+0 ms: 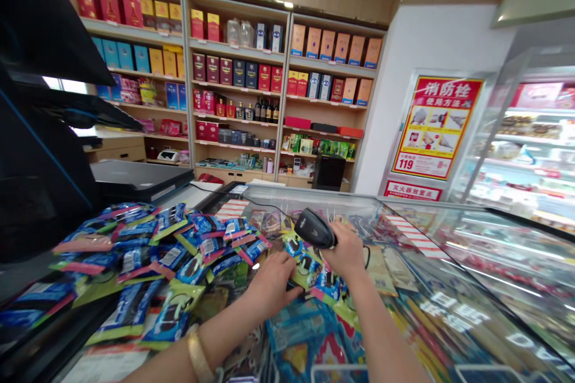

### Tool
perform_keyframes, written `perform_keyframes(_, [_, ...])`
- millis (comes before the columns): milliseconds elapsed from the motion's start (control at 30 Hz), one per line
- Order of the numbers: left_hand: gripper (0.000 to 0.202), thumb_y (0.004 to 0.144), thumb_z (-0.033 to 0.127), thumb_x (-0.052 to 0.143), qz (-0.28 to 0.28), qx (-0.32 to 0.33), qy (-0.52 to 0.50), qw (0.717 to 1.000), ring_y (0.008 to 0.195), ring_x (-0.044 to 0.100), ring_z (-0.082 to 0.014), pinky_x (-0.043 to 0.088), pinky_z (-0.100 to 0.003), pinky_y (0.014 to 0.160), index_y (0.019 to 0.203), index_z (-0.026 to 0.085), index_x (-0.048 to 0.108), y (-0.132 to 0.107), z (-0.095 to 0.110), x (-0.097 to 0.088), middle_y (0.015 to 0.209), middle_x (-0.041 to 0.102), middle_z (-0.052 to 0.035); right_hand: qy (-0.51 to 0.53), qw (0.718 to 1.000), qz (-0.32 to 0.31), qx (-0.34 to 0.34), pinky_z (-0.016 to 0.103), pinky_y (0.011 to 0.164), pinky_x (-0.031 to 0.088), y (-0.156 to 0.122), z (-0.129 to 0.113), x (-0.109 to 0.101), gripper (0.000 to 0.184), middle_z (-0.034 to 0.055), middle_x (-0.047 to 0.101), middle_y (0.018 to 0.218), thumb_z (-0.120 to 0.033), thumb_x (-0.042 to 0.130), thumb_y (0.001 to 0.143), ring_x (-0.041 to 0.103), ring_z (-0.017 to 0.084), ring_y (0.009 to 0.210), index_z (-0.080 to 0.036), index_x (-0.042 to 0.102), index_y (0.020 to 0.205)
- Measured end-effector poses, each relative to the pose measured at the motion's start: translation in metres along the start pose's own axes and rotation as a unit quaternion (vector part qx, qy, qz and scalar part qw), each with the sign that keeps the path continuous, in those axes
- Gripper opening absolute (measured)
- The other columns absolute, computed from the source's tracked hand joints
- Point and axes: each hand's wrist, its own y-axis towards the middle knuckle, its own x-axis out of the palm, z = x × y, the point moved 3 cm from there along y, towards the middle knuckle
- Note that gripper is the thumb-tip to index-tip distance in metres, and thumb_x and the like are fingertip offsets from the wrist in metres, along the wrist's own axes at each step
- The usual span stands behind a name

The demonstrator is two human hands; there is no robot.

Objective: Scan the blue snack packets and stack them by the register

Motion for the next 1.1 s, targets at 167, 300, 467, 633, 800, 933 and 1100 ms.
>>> perform_keyframes(167, [0.059,0.076,0.040,0.066,0.035,0.082,-0.015,0.996,0.130,0.039,-0.0335,0.035,-0.049,0.104,0.131,0.030,0.048,-0.004,0.003,0.002,0.143,0.038,-0.0128,0.011,1.000,-0.003,0.000,0.028,0.069,0.046,-0.001,0.000,0.002,0.023,0.0062,0.067,0.083,-0.025,0.055,0.071,0.063,0.021,0.078,-0.019,0.064,0.092])
perform_keyframes(300, [0.049,0.077,0.044,0.065,-0.026,0.133,-0.023,0.991,0.134,0.033,-0.0382,0.032,-0.056,0.104,0.123,0.034,0.057,-0.007,0.006,0.011,0.151,0.028,-0.0108,0.007,1.000,0.000,-0.004,0.029,0.068,0.047,-0.001,0.000,0.002,0.023,0.0054,0.067,0.083,-0.026,0.055,0.072,0.063,0.021,0.078,-0.019,0.064,0.092])
perform_keyframes(467, [0.025,0.076,0.032,0.063,-0.012,0.087,-0.043,0.995,0.112,0.055,-0.0306,0.043,-0.045,0.095,0.100,0.023,0.063,-0.007,0.003,0.008,0.134,0.048,-0.0114,-0.008,1.000,0.017,-0.014,0.028,0.066,0.046,0.000,0.000,0.000,0.024,0.0046,0.066,0.082,-0.024,0.053,0.071,0.063,0.020,0.076,-0.020,0.063,0.092])
perform_keyframes(633, [0.025,0.070,0.005,0.051,0.118,0.002,-0.210,0.971,0.082,0.058,-0.0160,0.045,-0.027,0.075,0.089,0.021,0.052,-0.002,-0.011,0.000,0.091,0.060,-0.0015,-0.007,0.999,0.040,-0.005,0.028,0.063,0.046,0.001,0.000,-0.005,0.017,0.0043,0.064,0.077,-0.026,0.053,0.071,0.061,0.020,0.072,-0.020,0.062,0.085])
perform_keyframes(800, [0.020,0.074,0.017,0.057,0.304,-0.122,-0.377,0.867,0.064,0.054,-0.0123,0.043,-0.023,0.063,0.089,0.022,0.045,0.005,-0.042,-0.012,0.073,0.053,0.0056,0.032,0.997,0.065,0.000,0.029,0.066,0.047,0.002,-0.001,-0.011,0.017,0.0050,0.065,0.080,-0.029,0.054,0.074,0.062,0.020,0.073,-0.021,0.062,0.086])
perform_keyframes(933, [0.031,0.068,0.019,0.065,0.387,-0.149,-0.410,0.812,0.067,0.056,-0.0119,0.045,-0.023,0.063,0.090,0.022,0.043,0.005,-0.061,-0.027,0.079,0.052,0.0046,0.053,0.998,0.011,-0.034,0.029,0.064,0.047,0.004,-0.012,-0.010,0.013,0.0040,0.064,0.074,-0.026,0.055,0.073,0.062,0.020,0.071,-0.021,0.062,0.082])
perform_keyframes(1100, [0.031,0.068,0.018,0.063,0.382,-0.119,-0.435,0.806,0.069,0.060,-0.0108,0.048,-0.021,0.061,0.089,0.022,0.041,0.005,-0.065,-0.034,0.085,0.049,0.0036,0.093,0.991,-0.036,-0.090,0.029,0.068,0.047,0.005,-0.035,-0.007,0.016,0.0050,0.065,0.079,-0.021,0.056,0.071,0.061,0.019,0.073,-0.020,0.063,0.086])
